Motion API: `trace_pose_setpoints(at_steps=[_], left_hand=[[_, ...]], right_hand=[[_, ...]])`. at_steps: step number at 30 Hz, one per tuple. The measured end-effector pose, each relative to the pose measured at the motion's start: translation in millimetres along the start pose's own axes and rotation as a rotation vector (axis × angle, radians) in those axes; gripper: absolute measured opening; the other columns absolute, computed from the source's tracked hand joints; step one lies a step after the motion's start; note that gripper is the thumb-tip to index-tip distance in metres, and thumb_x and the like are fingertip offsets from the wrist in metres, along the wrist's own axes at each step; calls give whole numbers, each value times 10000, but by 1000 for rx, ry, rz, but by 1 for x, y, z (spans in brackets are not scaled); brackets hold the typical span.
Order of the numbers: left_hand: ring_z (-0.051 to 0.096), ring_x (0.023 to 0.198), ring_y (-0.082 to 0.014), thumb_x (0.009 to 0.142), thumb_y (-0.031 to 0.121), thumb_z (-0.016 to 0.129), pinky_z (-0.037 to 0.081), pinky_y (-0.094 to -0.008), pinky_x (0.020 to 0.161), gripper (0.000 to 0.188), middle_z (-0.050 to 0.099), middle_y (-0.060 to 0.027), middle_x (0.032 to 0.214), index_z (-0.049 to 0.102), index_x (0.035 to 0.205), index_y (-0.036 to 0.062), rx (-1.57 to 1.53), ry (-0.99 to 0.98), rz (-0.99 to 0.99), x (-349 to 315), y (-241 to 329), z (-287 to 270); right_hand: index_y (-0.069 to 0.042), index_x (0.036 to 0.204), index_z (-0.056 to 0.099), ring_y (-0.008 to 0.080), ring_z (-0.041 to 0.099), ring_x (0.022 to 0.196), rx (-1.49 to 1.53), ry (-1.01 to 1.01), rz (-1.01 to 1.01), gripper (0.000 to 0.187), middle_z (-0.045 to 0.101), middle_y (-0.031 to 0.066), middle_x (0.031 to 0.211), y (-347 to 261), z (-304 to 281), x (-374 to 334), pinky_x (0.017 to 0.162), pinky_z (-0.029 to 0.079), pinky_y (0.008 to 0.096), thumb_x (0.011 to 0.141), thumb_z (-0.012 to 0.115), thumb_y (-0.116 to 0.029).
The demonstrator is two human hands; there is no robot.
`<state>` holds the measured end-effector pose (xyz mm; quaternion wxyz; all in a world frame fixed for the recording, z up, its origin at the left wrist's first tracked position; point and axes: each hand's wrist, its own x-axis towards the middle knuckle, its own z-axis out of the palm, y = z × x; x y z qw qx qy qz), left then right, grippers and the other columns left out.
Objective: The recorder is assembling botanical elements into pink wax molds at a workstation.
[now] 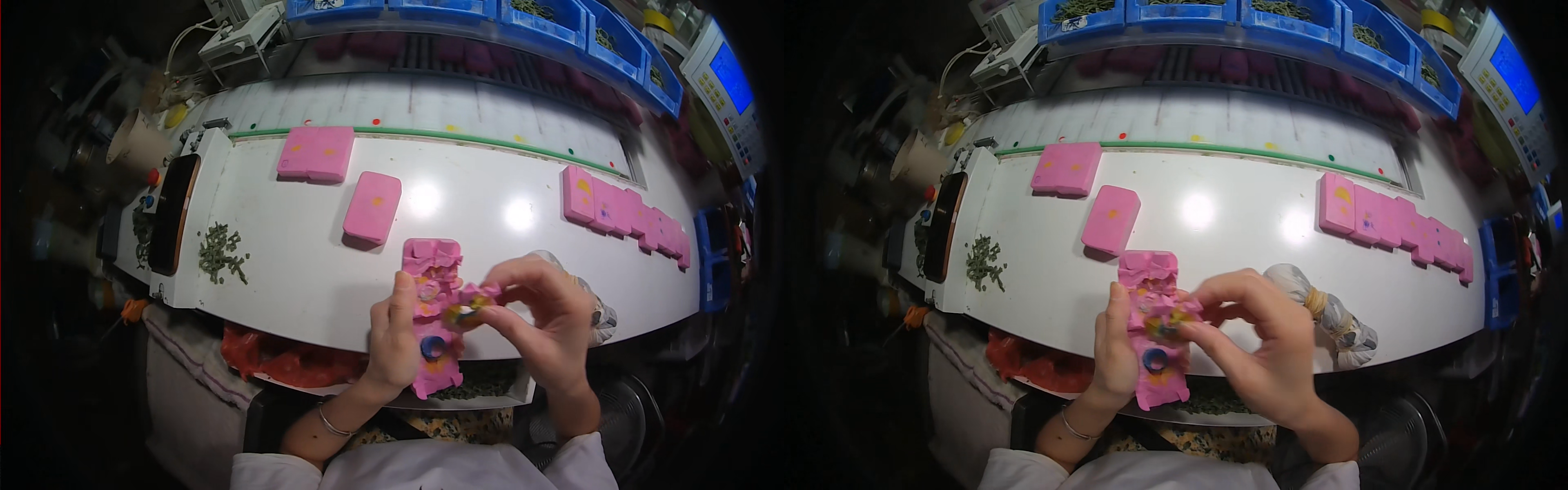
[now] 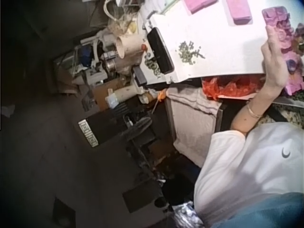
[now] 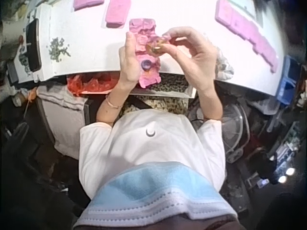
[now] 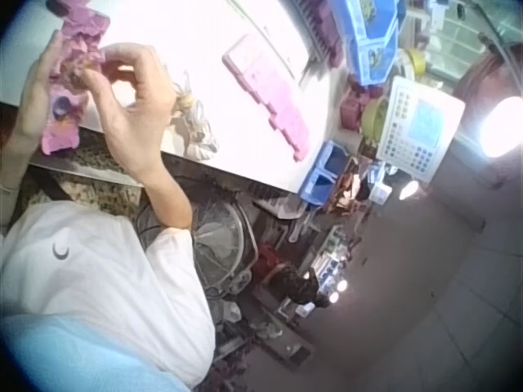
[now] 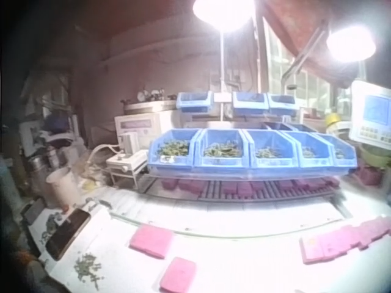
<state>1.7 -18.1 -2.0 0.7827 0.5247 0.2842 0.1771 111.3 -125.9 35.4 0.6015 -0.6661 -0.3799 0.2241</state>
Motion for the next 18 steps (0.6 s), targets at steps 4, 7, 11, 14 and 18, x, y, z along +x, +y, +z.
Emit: trace_pose_setpoints(at_steps=[4, 7, 11, 14, 18], left_hand=[[593, 525, -171, 1001, 429, 177, 501, -276, 517, 604, 602, -115, 632, 556, 1034, -41, -179, -70, -44, 1, -5, 2], [596, 525, -177, 1004, 411, 180, 502, -279, 516, 582, 592, -113, 623, 555, 1016, -34, -221, -69, -73, 5, -5, -1], [592, 533, -176, 1006, 397, 181, 501, -278, 513, 558, 595, -123, 690, 534, 1044, -32, -230, -90, -89, 5, -4, -2], [585, 533, -174, 1009, 380, 183, 498, -276, 510, 515, 588, -126, 747, 495, 1064, -26, -228, -73, -42, 6, -3, 0], [579, 527, -175, 1011, 368, 195, 499, -275, 511, 472, 578, -117, 757, 463, 1060, -16, -244, -80, -30, 8, -10, -3]], right_hand=[[22, 922, 603, 92, 580, 772, 175, 67, 10, 169, 608, 51, 906, 16, 21, 8, 668, 475, 215, 773, 682, 14], [7, 904, 604, 83, 550, 740, 144, 118, 47, 163, 603, 51, 891, 25, 27, 9, 608, 436, 201, 767, 691, -1], [-22, 894, 601, 110, 509, 751, -18, 180, -26, 192, 569, 53, 871, 30, 29, 7, 581, 400, 225, 737, 711, -24], [-31, 890, 597, 137, 497, 791, -123, 196, -92, 197, 543, 59, 881, 29, 30, 9, 595, 401, 240, 728, 709, -28], [-36, 888, 594, 165, 492, 824, -163, 200, -92, 189, 504, 75, 917, 30, 33, 8, 604, 405, 246, 730, 697, -27]])
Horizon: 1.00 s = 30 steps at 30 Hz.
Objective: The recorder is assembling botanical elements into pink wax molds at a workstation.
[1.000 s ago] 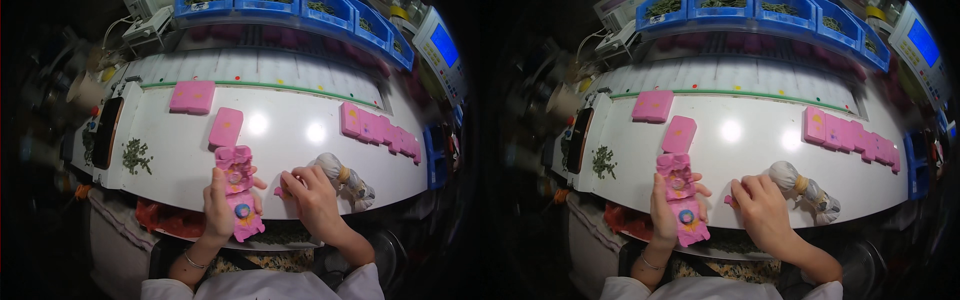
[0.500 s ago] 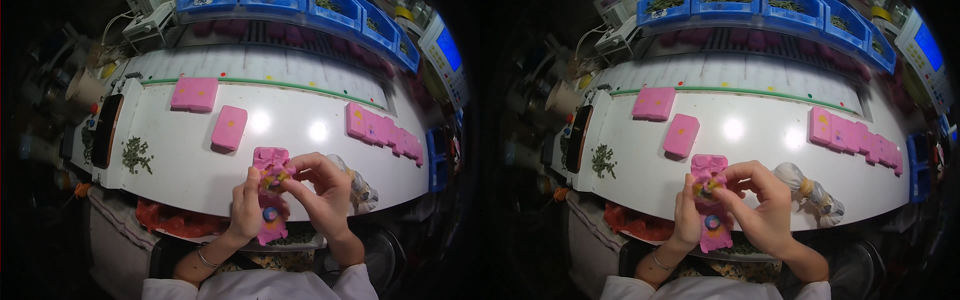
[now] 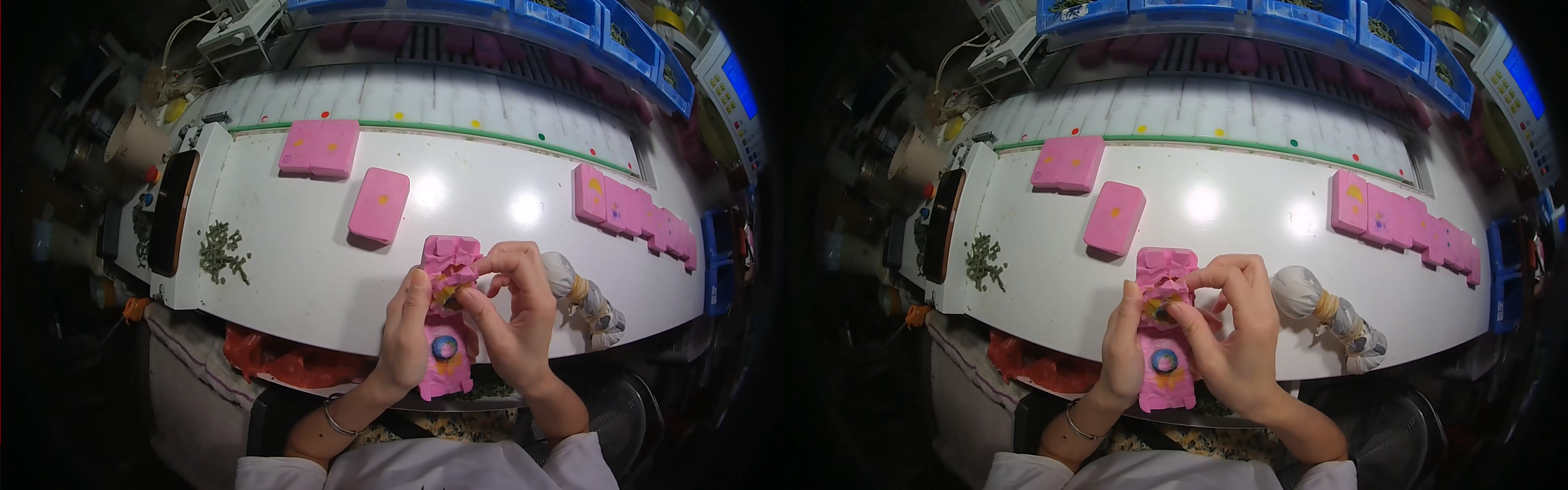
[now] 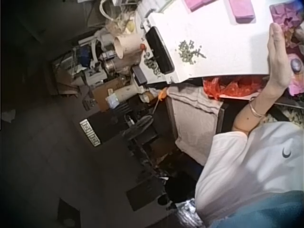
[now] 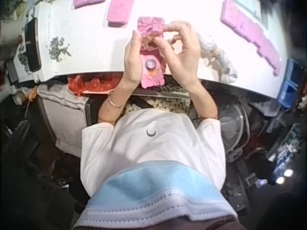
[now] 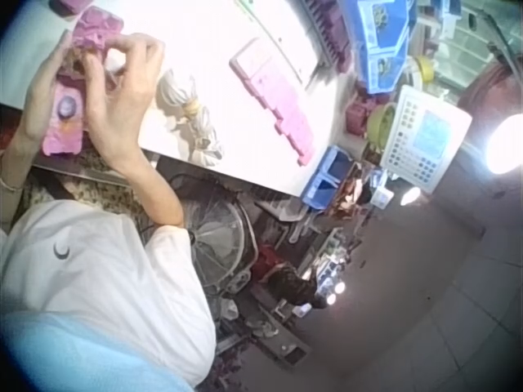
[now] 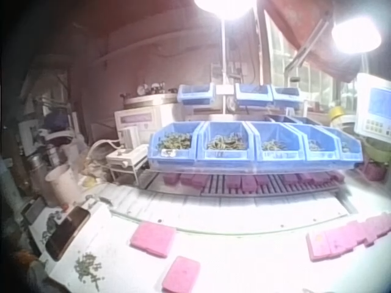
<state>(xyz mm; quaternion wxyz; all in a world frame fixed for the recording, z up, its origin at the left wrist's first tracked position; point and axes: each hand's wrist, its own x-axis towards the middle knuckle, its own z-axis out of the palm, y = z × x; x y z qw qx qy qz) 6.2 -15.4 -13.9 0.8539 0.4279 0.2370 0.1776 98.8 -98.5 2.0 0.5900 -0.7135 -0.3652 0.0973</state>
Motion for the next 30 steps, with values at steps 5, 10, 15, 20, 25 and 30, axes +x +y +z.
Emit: trace_pose_setpoints(at_steps=[5, 10, 15, 20, 25, 30], left_hand=[[620, 875, -190, 1005, 426, 161, 516, -295, 765, 598, 611, -151, 1005, 513, 1130, -41, 104, -4, 6, 0, -1, 0], [565, 915, -157, 1019, 353, 185, 453, -287, 842, 476, 567, -112, 1032, 460, 1148, -14, 45, 29, 37, -1, -1, 0], [579, 979, -165, 1006, 426, 169, 469, -299, 868, 585, 589, -113, 1074, 504, 1175, -22, -34, 60, -2, 1, -10, -2], [578, 980, -170, 1007, 422, 172, 470, -300, 865, 574, 586, -112, 1071, 509, 1165, -15, -4, 74, 31, 3, -11, -1], [592, 935, -177, 1000, 441, 156, 492, -299, 816, 596, 588, -120, 1052, 505, 1166, -14, -140, 10, -96, 2, -3, -1], [615, 730, -185, 978, 506, 143, 530, -290, 617, 650, 601, -134, 947, 503, 1146, -9, -151, -30, -167, 2, -11, -9]], right_hand=[[-23, 924, 560, 111, 489, 790, 195, 52, 106, 200, 462, 80, 991, 9, 9, -6, 624, 420, 218, 762, 673, 5], [-16, 938, 524, 43, 478, 752, 592, 106, 301, 190, 437, 66, 1031, -2, 16, -15, 646, 420, 173, 800, 627, 65], [-5, 957, 510, 40, 489, 767, 659, 155, 261, 197, 432, 62, 1037, 0, 18, -19, 657, 411, 160, 811, 615, 77], [2, 961, 506, 56, 507, 791, 553, 147, 167, 187, 441, 65, 1052, 6, 21, -17, 677, 433, 173, 820, 611, 67], [9, 967, 507, 84, 544, 839, 641, 5, 311, 181, 455, 82, 1096, 0, 7, -16, 682, 466, 189, 825, 607, 61], [16, 968, 515, 112, 555, 891, 747, -37, 489, 184, 485, 104, 1101, -6, -2, -13, 758, 473, 208, 816, 603, 72]])
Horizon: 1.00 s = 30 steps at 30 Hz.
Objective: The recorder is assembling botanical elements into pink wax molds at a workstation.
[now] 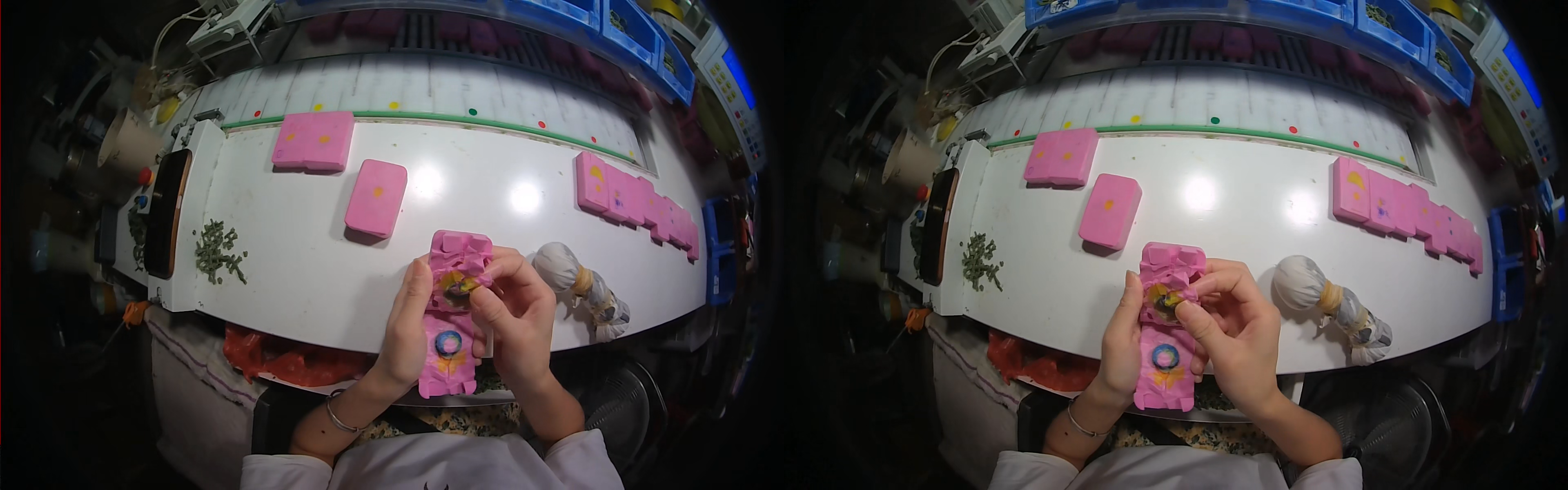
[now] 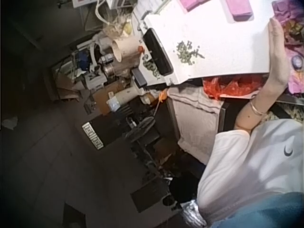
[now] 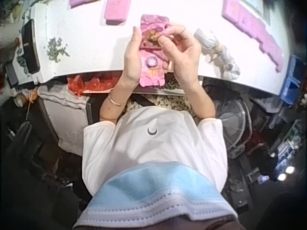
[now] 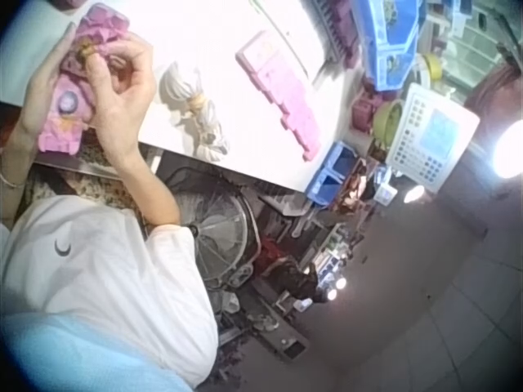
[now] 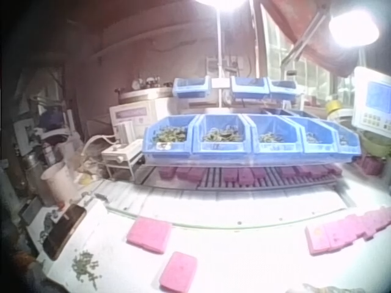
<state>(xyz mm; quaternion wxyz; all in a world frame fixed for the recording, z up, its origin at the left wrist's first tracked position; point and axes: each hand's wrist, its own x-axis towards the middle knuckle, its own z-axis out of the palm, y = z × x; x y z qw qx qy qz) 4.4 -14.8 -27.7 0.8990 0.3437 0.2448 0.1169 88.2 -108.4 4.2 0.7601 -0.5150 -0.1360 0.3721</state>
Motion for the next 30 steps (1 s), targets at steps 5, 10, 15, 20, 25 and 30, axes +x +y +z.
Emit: trace_pose_setpoints(at_steps=[5, 10, 15, 20, 25, 30], left_hand=[[579, 548, -172, 1008, 385, 186, 501, -269, 478, 438, 556, -123, 878, 417, 1107, 27, -92, -85, 2, 2, 7, 8], [580, 549, -189, 1007, 372, 185, 502, -274, 473, 410, 548, -124, 895, 385, 1130, 35, -106, -47, -11, 3, 12, 12], [583, 558, -199, 1007, 358, 191, 509, -288, 484, 402, 543, -130, 929, 367, 1171, 36, -77, -18, 8, 4, 11, 14], [585, 894, -160, 996, 436, 196, 486, -292, 789, 553, 582, -102, 1005, 508, 1156, 8, -56, 13, 36, 3, 4, 9], [578, 926, -157, 1000, 424, 197, 472, -294, 827, 542, 586, -94, 1023, 512, 1160, 12, -42, 58, 45, 3, -3, 10], [580, 941, -155, 1004, 413, 191, 474, -291, 830, 535, 587, -92, 1043, 512, 1162, 15, -53, 105, 110, 6, -5, 11]], right_hand=[[13, 942, 540, 142, 541, 942, -230, 39, -180, 169, 501, 121, 1097, 8, 0, 3, 814, 457, 258, 798, 619, 52], [12, 908, 561, 160, 526, 940, -506, 21, -396, 176, 508, 127, 1070, 3, -5, 10, 802, 444, 272, 757, 650, 25], [15, 896, 560, 155, 520, 910, -487, 8, -399, 173, 507, 132, 1071, 2, -5, 13, 780, 440, 261, 750, 653, 23], [8, 937, 529, 144, 517, 921, -348, 30, -396, 172, 501, 125, 1086, 16, -2, 8, 796, 444, 264, 793, 615, 47], [-2, 990, 477, 131, 513, 959, 119, 119, -7, 186, 479, 118, 1123, 14, 1, -1, 830, 443, 262, 842, 572, 59], [6, 980, 464, 122, 505, 979, -67, 66, -343, 171, 458, 111, 1123, 28, 3, 3, 838, 439, 250, 852, 565, 55]])
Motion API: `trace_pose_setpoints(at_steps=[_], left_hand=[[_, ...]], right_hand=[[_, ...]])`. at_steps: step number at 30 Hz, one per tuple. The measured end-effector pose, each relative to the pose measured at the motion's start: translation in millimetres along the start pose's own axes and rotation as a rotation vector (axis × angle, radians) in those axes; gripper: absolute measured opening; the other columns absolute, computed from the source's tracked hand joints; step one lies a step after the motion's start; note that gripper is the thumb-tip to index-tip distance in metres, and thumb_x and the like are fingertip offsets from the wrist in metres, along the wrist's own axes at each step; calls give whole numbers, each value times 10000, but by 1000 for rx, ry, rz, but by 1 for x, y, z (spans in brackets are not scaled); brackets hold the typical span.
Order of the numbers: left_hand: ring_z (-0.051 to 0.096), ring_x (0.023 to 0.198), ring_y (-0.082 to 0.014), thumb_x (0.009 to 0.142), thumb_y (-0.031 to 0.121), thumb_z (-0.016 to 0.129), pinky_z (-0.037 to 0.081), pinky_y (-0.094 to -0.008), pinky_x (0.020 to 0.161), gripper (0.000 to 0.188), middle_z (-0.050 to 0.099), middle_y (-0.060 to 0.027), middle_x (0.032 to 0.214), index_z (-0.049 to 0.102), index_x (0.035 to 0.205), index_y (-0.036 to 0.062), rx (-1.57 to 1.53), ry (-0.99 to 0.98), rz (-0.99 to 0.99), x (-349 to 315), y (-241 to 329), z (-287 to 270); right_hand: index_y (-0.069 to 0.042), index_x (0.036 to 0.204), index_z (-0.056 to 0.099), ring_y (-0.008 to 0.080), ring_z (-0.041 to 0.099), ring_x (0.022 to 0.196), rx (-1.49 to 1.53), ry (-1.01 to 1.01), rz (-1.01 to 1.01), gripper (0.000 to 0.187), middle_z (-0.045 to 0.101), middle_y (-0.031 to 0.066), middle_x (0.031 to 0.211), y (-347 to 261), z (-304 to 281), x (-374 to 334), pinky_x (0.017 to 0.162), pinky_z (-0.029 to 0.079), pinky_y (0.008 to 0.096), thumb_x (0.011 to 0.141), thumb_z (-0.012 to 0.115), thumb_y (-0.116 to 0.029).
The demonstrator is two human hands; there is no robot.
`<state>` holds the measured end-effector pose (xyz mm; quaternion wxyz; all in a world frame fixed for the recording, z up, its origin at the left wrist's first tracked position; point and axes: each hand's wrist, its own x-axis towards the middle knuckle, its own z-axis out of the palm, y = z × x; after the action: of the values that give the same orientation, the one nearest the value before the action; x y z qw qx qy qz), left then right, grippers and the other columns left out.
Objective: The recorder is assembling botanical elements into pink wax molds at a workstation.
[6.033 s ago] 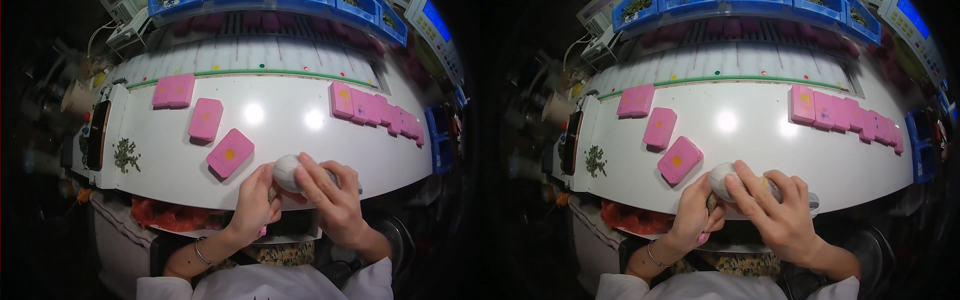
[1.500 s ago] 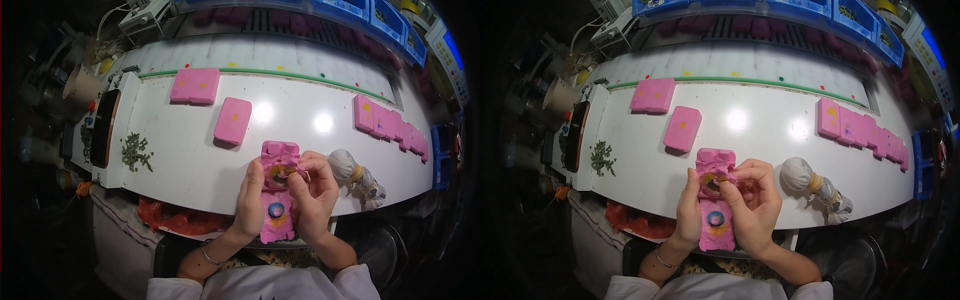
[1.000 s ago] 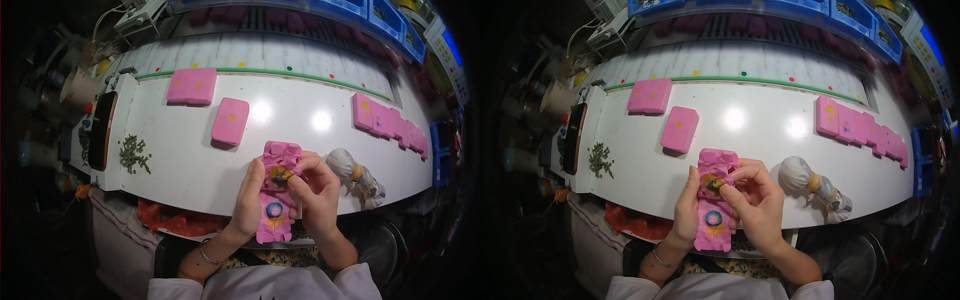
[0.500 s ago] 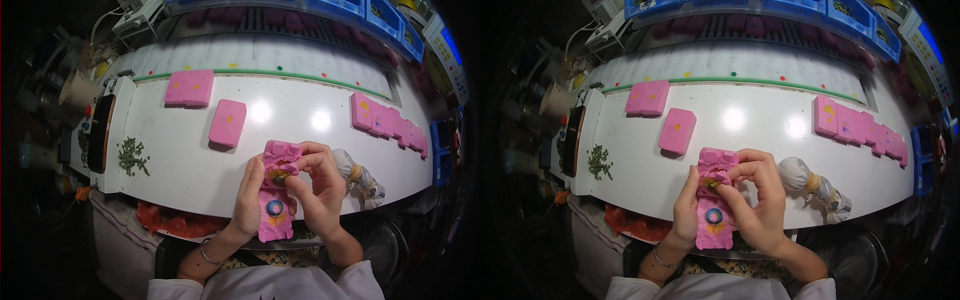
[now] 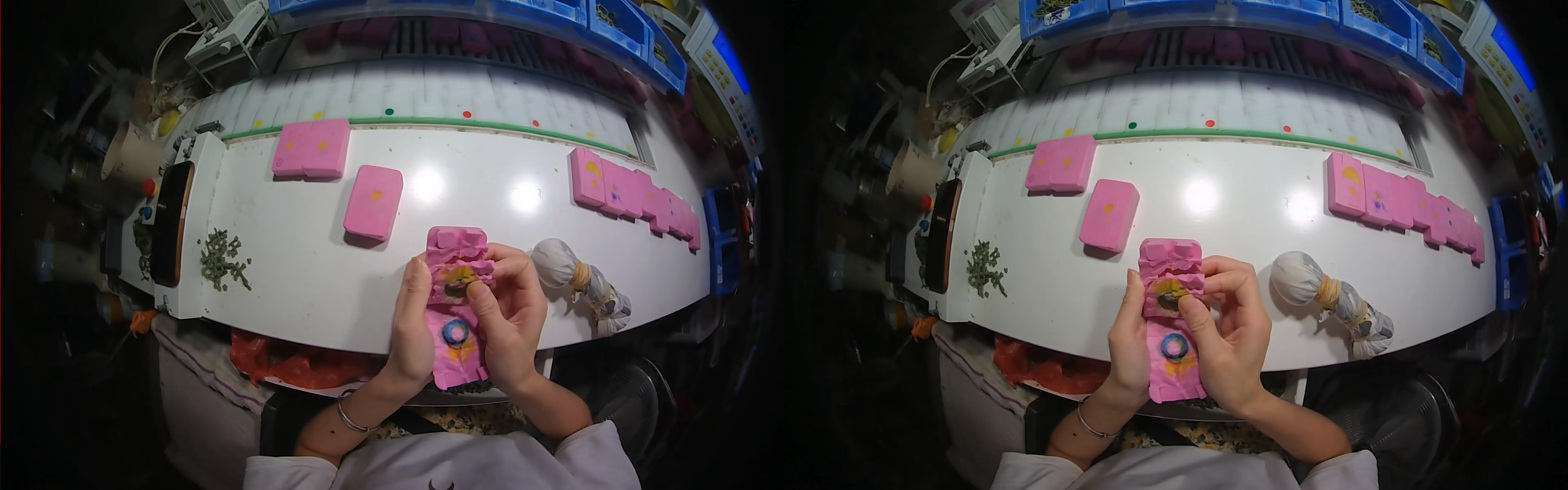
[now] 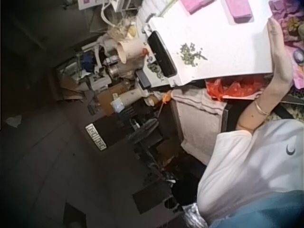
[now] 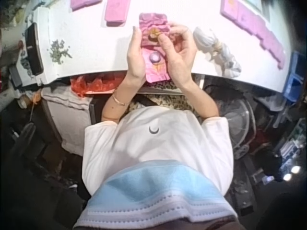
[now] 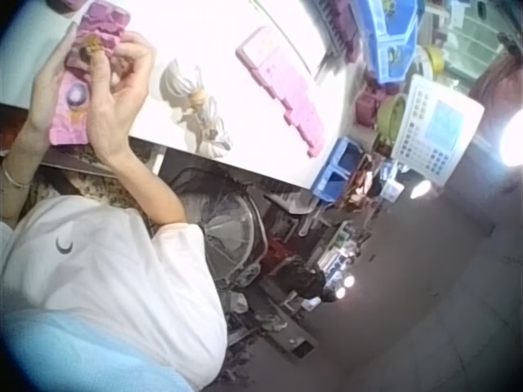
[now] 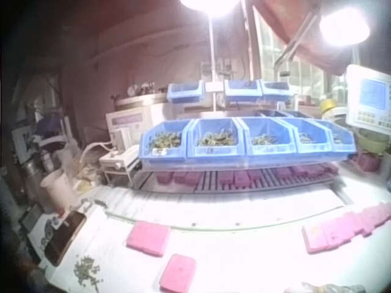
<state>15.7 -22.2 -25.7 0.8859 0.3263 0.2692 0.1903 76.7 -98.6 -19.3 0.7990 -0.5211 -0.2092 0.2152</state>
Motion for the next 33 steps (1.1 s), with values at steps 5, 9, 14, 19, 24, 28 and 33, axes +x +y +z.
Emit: trace_pose_setpoints(at_steps=[5, 9, 14, 19, 24, 28, 33], left_hand=[[585, 928, -160, 1005, 411, 192, 477, -291, 824, 534, 588, -99, 1030, 513, 1159, 14, 1, -27, 18, 2, 0, 0], [589, 911, -168, 1002, 424, 192, 487, -299, 808, 543, 588, -105, 1009, 513, 1149, 12, 9, -62, -19, -1, 6, 1], [583, 514, -193, 998, 430, 174, 509, -292, 474, 537, 584, -117, 756, 500, 1044, 7, -24, -61, -77, 0, 10, 9], [605, 591, -194, 996, 438, 199, 520, -293, 507, 516, 583, -122, 826, 481, 1083, 14, -28, -100, -69, 2, 8, 6], [612, 632, -198, 992, 435, 276, 519, -290, 524, 473, 549, -143, 982, 415, 1160, 15, 202, -24, 261, 6, -12, -2], [604, 647, -174, 993, 400, 319, 517, -259, 562, 436, 530, -139, 1025, 387, 1169, 7, 420, -157, 246, -2, 5, 3], [600, 625, -162, 1003, 354, 310, 515, -255, 555, 389, 551, -126, 949, 390, 1157, 6, 300, -203, 114, -4, 10, 2]], right_hand=[[11, 961, 472, 131, 514, 973, -127, -21, -39, 169, 460, 108, 1115, -1, -3, 4, 848, 439, 261, 835, 573, 60], [18, 939, 490, 133, 543, 946, -166, -104, 115, 155, 515, 109, 1057, -17, -7, 12, 855, 451, 272, 821, 584, 50], [26, 911, 512, 136, 571, 902, -264, -139, 117, 119, 562, 104, 998, -26, -11, 19, 853, 467, 285, 823, 591, 35], [30, 933, 501, 142, 576, 904, -331, -167, 19, 144, 564, 101, 991, -21, -12, 17, 865, 468, 290, 824, 594, 32], [50, 1165, 438, 137, 563, 913, -111, 45, 58, 363, 549, 102, 971, -11, -1, 8, 869, 455, 289, 832, 581, 33], [78, 1158, 476, 65, 549, 575, -106, -121, 347, 302, 597, 102, 930, -23, -15, 14, 475, 453, 195, 875, 548, 3], [72, 1125, 504, 32, 497, 476, -22, -118, 333, 253, 611, 99, 905, -22, -15, 12, 352, 375, 180, 893, 540, -22]])
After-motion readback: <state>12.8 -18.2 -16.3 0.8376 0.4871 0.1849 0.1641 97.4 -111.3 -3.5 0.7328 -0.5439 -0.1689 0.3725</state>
